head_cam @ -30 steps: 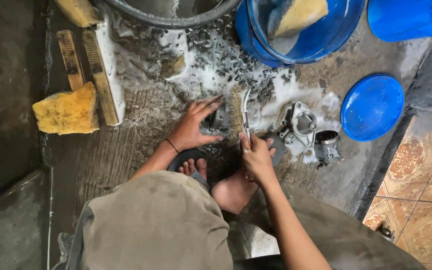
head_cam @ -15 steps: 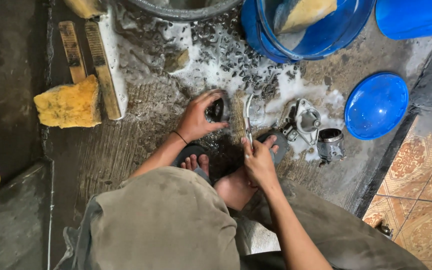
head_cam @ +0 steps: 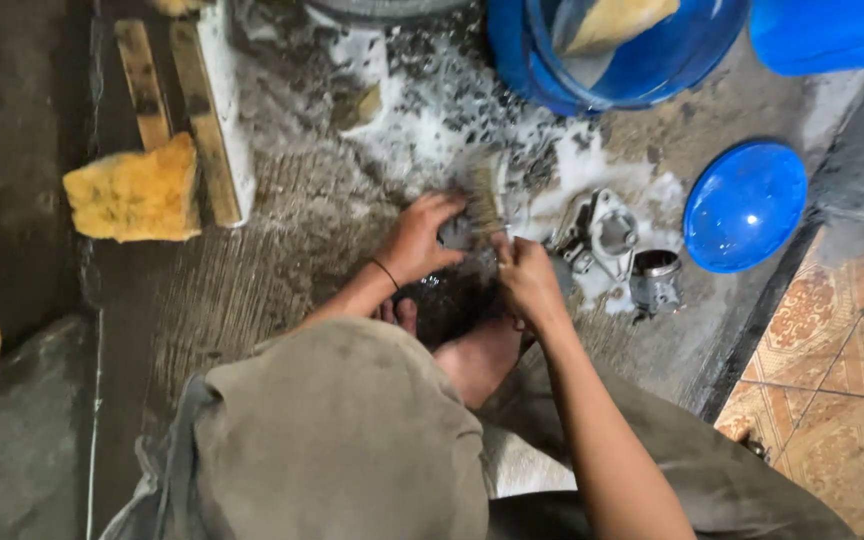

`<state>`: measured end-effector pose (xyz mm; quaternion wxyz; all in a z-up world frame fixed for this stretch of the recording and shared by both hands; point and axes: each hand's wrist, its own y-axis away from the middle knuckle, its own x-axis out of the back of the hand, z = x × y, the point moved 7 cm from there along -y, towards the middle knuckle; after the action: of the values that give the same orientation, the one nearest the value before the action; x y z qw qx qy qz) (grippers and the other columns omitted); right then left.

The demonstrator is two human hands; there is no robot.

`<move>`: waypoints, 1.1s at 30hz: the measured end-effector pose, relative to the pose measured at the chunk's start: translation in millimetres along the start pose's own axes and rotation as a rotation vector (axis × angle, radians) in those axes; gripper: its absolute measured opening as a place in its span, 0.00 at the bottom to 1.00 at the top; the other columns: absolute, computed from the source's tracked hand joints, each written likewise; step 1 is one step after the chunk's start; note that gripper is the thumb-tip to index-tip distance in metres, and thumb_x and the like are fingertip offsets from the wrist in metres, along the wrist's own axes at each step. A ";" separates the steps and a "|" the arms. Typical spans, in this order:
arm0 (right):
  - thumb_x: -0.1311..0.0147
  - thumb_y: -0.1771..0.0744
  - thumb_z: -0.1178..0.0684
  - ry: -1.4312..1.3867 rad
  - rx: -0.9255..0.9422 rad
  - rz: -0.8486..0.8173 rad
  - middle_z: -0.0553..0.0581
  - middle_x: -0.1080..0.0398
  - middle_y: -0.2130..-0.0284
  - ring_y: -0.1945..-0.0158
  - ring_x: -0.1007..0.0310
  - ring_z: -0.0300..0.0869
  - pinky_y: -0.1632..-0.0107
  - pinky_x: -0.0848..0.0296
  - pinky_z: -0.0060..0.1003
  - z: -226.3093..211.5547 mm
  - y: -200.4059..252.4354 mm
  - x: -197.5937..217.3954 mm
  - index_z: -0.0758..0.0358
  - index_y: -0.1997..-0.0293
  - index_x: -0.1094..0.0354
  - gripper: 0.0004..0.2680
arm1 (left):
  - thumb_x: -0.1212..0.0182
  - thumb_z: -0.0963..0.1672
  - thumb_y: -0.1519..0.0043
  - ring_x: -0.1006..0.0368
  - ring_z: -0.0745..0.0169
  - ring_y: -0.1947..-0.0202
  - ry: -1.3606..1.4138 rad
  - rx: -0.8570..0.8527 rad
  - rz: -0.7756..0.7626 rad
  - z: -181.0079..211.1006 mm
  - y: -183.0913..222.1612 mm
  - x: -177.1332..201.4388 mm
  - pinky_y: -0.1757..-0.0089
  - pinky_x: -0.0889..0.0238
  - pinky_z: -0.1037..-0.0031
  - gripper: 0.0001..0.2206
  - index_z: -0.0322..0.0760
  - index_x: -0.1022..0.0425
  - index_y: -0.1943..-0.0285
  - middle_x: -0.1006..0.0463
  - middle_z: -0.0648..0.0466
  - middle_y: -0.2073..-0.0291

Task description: Scrubbing and rinsing metal alternator components in soapy water.

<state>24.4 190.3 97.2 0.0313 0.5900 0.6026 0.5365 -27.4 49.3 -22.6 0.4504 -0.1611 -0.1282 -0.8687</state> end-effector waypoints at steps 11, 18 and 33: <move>0.61 0.28 0.41 -0.119 -0.175 0.020 0.70 0.32 0.86 0.77 0.28 0.61 0.67 0.31 0.52 14.2 33.7 37.7 0.67 0.69 0.35 0.19 | 0.17 0.52 0.57 0.31 0.35 0.43 0.055 -0.009 0.092 59.2 -3.1 73.9 0.41 0.37 0.51 0.43 0.29 0.32 0.33 0.26 0.37 0.46; 0.53 0.28 0.46 -0.369 -0.195 -0.002 0.55 0.41 0.90 0.92 0.45 0.43 0.88 0.43 0.40 11.4 25.6 14.2 0.68 0.69 0.36 0.15 | 0.41 0.57 0.35 0.44 0.39 0.34 -0.121 -0.470 0.318 221.5 -82.6 258.7 0.33 0.41 0.42 0.28 0.39 0.35 0.34 0.45 0.45 0.38; 0.54 0.31 0.38 -0.195 -0.129 -0.004 0.53 0.35 0.81 0.71 0.33 0.43 0.37 0.38 0.45 60.6 -0.7 -14.4 0.64 0.58 0.25 0.18 | 0.31 0.54 0.45 0.28 0.28 0.45 -0.970 0.295 -0.078 -41.1 -273.7 273.9 0.49 0.35 0.37 0.35 0.54 0.40 0.27 0.35 0.39 0.34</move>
<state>68.8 216.7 62.6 0.1287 0.6351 0.5618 0.5142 -408.3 -15.3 26.9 0.3240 -0.4757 -0.4499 -0.6828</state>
